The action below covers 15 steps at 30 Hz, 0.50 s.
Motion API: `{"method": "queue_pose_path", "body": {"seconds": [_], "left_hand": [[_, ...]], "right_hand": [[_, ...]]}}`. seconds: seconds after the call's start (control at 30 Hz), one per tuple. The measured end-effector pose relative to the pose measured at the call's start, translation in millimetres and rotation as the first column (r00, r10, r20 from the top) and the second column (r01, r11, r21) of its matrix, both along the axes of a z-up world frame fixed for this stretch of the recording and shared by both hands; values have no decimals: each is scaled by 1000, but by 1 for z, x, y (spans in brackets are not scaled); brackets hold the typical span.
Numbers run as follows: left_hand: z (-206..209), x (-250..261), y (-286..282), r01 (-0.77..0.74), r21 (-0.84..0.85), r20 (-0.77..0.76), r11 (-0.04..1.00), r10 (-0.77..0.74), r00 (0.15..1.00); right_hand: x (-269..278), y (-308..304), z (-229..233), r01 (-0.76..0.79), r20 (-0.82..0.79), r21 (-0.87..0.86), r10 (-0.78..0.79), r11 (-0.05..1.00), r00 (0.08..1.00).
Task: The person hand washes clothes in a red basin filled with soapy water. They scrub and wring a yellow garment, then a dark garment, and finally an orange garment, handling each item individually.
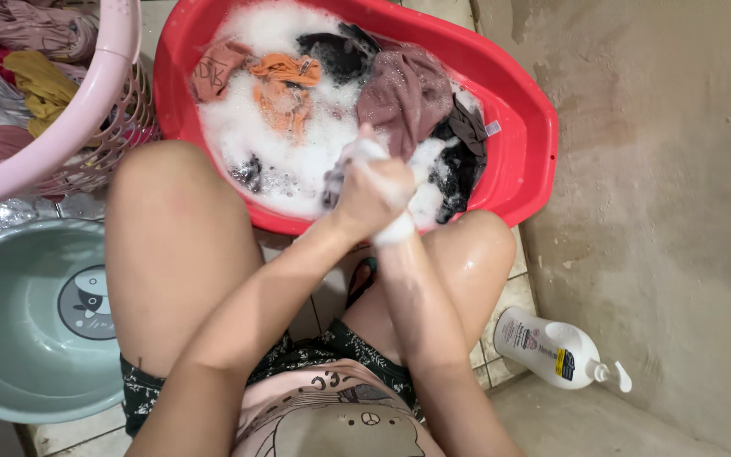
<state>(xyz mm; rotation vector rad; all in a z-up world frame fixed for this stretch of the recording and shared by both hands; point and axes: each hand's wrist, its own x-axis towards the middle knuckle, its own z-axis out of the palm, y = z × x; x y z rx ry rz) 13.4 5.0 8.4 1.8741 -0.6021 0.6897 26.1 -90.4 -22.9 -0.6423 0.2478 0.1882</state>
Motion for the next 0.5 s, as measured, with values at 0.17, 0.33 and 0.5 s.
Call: {"method": "queue_pose_path", "body": {"seconds": [0.17, 0.33, 0.5], "left_hand": [[-48, 38, 18, -208, 204, 84, 957, 195, 977], [-23, -9, -15, -194, 236, 374, 952, 95, 923], [-5, 41, 25, -215, 84, 142, 973, 201, 969]], "right_hand": [[-28, 11, -10, -32, -180, -62, 20, 998, 983], [-18, 4, 1, 30, 89, -100, -21, 995, 996], [-10, 14, -16, -38, -204, -98, 18, 994, 979]]}}
